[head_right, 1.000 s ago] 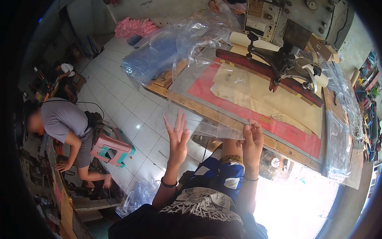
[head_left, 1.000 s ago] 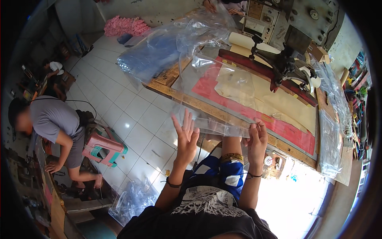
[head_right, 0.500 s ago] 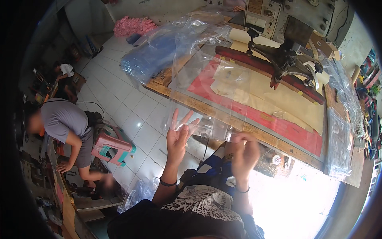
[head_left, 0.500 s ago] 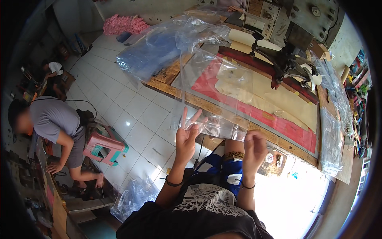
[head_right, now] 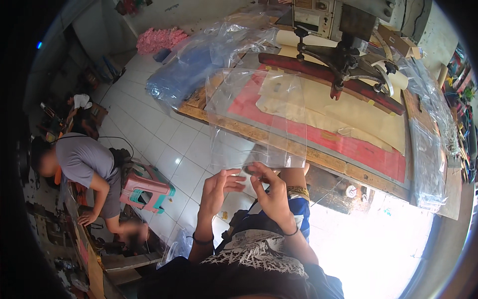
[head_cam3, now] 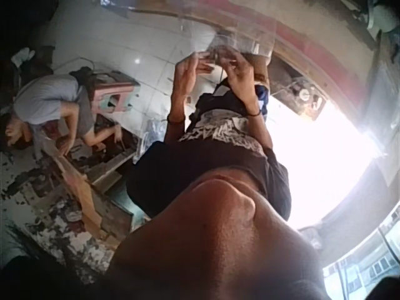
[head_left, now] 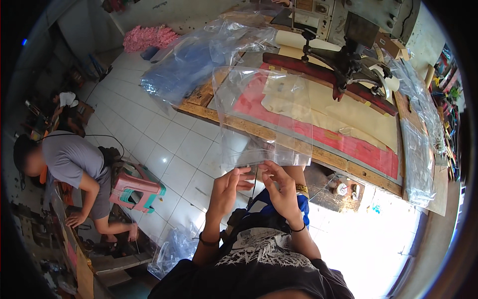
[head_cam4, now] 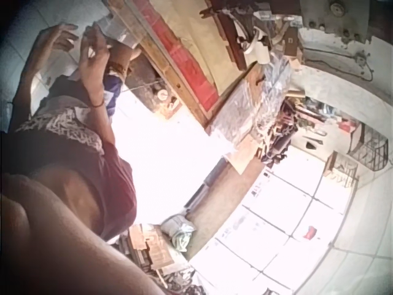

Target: The person handles clear plastic sheets at a workbench, aligns them on the bed of a heat press machine, and folds them. They point at the machine's control panel and sort through a stack of plastic bags.

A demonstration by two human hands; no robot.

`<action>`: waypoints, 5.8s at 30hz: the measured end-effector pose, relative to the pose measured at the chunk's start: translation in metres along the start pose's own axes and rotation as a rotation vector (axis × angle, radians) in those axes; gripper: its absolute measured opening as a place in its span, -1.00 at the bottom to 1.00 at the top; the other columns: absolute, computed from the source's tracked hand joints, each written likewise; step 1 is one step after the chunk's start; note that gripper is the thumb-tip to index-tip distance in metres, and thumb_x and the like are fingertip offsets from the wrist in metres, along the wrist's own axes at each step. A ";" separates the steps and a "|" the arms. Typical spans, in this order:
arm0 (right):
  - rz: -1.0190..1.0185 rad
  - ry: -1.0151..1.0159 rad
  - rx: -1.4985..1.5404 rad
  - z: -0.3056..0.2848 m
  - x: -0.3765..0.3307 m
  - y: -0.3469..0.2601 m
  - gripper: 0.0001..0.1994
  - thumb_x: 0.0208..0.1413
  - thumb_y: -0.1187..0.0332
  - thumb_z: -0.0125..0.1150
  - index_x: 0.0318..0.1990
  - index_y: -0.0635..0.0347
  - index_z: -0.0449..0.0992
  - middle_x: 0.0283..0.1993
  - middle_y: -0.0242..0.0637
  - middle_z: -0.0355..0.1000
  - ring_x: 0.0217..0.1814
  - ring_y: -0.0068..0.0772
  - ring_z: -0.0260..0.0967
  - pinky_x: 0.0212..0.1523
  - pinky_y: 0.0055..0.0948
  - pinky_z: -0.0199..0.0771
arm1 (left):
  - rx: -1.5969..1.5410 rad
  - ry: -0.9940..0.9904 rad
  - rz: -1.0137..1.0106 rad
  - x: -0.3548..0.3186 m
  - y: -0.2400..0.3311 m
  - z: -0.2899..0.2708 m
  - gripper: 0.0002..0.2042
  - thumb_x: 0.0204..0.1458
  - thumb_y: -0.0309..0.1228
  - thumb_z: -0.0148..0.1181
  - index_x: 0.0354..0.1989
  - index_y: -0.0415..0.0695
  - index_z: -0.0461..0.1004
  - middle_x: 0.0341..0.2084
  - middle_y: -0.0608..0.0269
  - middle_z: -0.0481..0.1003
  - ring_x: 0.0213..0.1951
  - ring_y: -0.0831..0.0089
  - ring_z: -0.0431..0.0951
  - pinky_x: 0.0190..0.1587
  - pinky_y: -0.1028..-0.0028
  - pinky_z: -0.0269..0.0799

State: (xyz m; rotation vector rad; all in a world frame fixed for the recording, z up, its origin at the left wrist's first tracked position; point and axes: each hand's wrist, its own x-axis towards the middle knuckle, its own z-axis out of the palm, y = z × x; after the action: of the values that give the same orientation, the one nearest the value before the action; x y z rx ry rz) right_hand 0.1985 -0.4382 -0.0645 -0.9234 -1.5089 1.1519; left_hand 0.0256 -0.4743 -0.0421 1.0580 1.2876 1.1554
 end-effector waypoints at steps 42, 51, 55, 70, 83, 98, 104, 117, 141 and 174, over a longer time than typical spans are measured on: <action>0.010 0.119 0.915 0.010 0.048 -0.012 -0.33 0.18 0.63 -0.10 0.41 0.43 -0.20 0.48 0.13 -0.15 0.53 -0.01 -0.14 0.49 -0.16 -0.10 | 0.784 0.270 0.560 0.070 0.018 0.037 -0.38 0.16 -0.54 0.01 0.36 -0.34 -0.09 0.25 -0.32 0.17 0.10 -0.19 0.41 0.10 0.14 0.38; 0.124 0.216 0.875 0.034 0.057 -0.005 -0.27 0.18 0.65 -0.12 0.46 0.28 -0.29 0.54 -0.03 -0.30 0.58 -0.11 -0.31 0.51 -0.20 -0.20 | 0.594 0.259 0.470 0.123 0.011 0.021 -0.43 0.21 -0.40 0.10 0.29 -0.29 -0.03 -0.06 -0.19 0.44 -0.21 -0.02 0.59 -0.19 0.21 0.48; 0.062 0.209 0.516 0.033 0.046 -0.007 -0.25 0.22 0.60 -0.05 0.46 0.26 -0.33 0.56 -0.10 -0.34 0.60 -0.18 -0.41 0.51 -0.25 -0.35 | 0.277 0.407 0.494 0.136 0.009 0.011 -0.52 0.24 -0.34 0.11 0.22 -0.25 0.09 0.19 -0.11 0.31 -0.03 0.31 0.51 -0.05 0.42 0.42; -0.140 0.281 0.903 0.047 0.124 0.007 -0.22 0.34 0.32 -0.02 0.47 0.11 -0.46 0.53 -0.03 -0.22 0.52 -0.07 -0.11 0.46 -0.15 -0.04 | -0.785 -0.026 0.740 0.137 0.047 0.025 -0.25 0.18 -0.01 -0.18 0.48 0.05 -0.31 0.37 -0.23 0.01 0.29 -0.14 0.20 0.37 0.00 0.06; -0.345 0.539 -0.100 0.021 0.056 -0.033 -0.39 0.30 0.31 0.00 0.42 0.29 -0.05 0.42 -0.05 0.10 0.42 -0.16 0.09 0.35 -0.20 0.07 | 0.333 0.055 1.207 0.072 -0.019 0.037 -0.21 0.14 0.29 -0.29 0.48 0.22 -0.26 0.39 -0.26 -0.05 0.40 -0.19 -0.05 0.39 -0.09 -0.25; -0.856 0.535 -0.318 -0.023 0.049 -0.064 -0.35 0.17 0.15 0.18 0.41 -0.06 0.13 0.41 0.24 0.04 0.49 0.31 -0.11 0.40 0.23 -0.23 | 0.789 -0.045 0.942 0.050 -0.030 0.085 -0.32 0.29 0.01 -0.22 0.45 -0.12 -0.17 0.38 -0.33 -0.08 0.37 -0.26 -0.01 0.34 -0.07 0.01; -0.812 0.158 -0.521 -0.021 0.043 -0.089 -0.47 0.01 0.25 0.32 0.20 -0.04 0.41 0.36 0.10 0.20 0.43 0.28 0.05 0.38 0.25 -0.12 | 0.574 -0.069 0.955 0.052 -0.013 0.081 -0.32 0.29 0.02 -0.26 0.45 -0.13 -0.19 0.37 -0.35 -0.06 0.37 -0.25 -0.01 0.35 -0.07 -0.01; -0.738 -0.344 -0.317 0.017 0.011 -0.109 -0.48 0.00 0.15 0.36 0.17 -0.13 0.47 0.39 -0.23 0.21 0.39 -0.08 0.18 0.41 0.17 0.01 | -0.087 -0.177 0.997 0.076 0.075 0.093 -0.31 0.30 0.05 -0.35 0.45 -0.14 -0.24 0.34 -0.39 -0.02 0.37 -0.25 0.00 0.36 -0.06 -0.05; -0.785 0.285 -0.139 0.008 0.045 -0.073 -0.39 0.06 0.45 0.18 0.33 0.18 0.22 0.40 0.08 0.13 0.46 0.14 0.03 0.43 0.11 -0.07 | -0.529 -0.644 1.338 0.025 0.124 0.117 -0.26 0.13 0.36 -0.39 0.45 0.46 -0.35 0.41 -0.25 -0.13 0.40 -0.23 -0.07 0.35 -0.29 -0.29; -0.555 0.636 -0.135 -0.065 0.038 -0.100 -0.43 0.35 0.11 -0.22 0.35 0.34 0.15 0.40 0.01 0.14 0.47 -0.06 0.00 0.43 -0.22 -0.07 | 0.055 0.124 1.337 0.042 0.122 0.071 -0.31 0.29 -0.10 -0.25 0.44 -0.24 -0.28 0.36 -0.31 0.00 0.40 -0.06 0.01 0.42 0.01 -0.24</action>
State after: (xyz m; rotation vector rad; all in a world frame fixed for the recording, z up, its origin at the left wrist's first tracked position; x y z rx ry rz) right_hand 0.2524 -0.4146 0.0457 -0.7841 -1.1999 0.3100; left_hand 0.0898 -0.4118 0.0747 2.0017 0.5715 2.1563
